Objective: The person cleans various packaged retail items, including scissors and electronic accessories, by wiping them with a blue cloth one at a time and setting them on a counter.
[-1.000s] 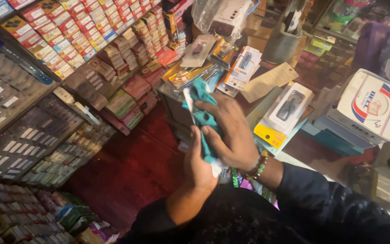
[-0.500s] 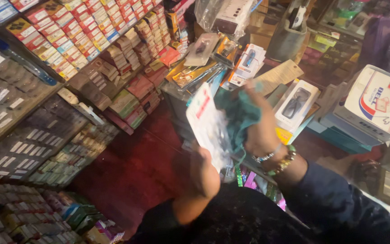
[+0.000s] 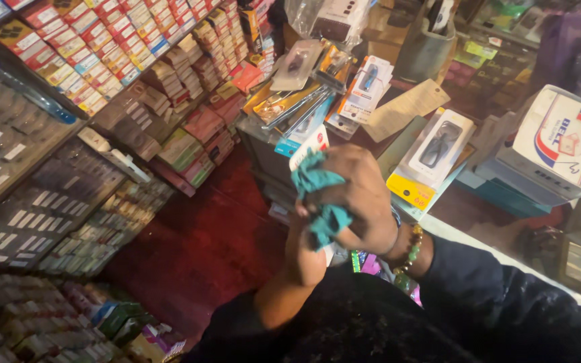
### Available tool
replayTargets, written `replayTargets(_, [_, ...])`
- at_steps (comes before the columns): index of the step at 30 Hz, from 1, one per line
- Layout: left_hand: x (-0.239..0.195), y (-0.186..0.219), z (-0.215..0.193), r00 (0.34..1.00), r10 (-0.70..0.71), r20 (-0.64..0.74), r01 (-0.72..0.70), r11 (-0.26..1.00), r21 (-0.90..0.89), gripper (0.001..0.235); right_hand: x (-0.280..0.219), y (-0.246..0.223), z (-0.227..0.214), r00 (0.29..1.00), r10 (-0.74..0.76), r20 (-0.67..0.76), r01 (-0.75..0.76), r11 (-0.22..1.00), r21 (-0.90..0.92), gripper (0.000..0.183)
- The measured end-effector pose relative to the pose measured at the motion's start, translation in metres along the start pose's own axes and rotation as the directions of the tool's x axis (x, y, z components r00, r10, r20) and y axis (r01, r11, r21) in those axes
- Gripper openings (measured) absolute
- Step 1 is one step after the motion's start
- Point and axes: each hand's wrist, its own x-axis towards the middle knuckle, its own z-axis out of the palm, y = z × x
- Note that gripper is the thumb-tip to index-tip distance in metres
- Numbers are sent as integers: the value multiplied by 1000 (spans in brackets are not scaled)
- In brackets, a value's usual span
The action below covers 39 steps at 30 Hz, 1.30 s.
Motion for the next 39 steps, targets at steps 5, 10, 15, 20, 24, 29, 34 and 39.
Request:
replayTargets(5, [35, 48, 13, 969, -245, 22, 244, 948, -202, 72, -17, -4, -4, 960, -162, 227, 60, 915, 398, 10])
replayTargets(10, [41, 68, 45, 949, -292, 116, 314, 854, -415, 80, -3, -19, -14, 864, 502, 41, -433, 699, 569, 37])
replayTargets(15, [44, 59, 49, 952, -183, -245, 178, 983, -41, 68, -4, -16, 18, 939, 282, 199, -251, 954, -167, 51])
replayTargets(20, [63, 87, 37, 976, -42, -216, 49, 998, 29, 78, -61, -22, 13, 900, 255, 354, -284, 958, 31, 55])
replayTargets(24, [54, 79, 53, 982, 31, -186, -11, 994, 108, 78, -49, -9, -18, 905, 362, 223, -421, 841, 341, 41])
replayTargets(29, [41, 64, 72, 982, -141, -130, 151, 986, 73, 74, -11, -15, 9, 939, 296, 175, -295, 955, -33, 54])
replayTargets(34, [60, 85, 67, 985, -38, -168, 44, 999, 32, 79, -56, -22, 1, 934, 229, 274, -233, 972, -16, 33])
replayTargets(39, [51, 67, 82, 992, -123, -39, 120, 989, -91, 81, -36, -13, -49, 920, 365, 142, -391, 857, 335, 37])
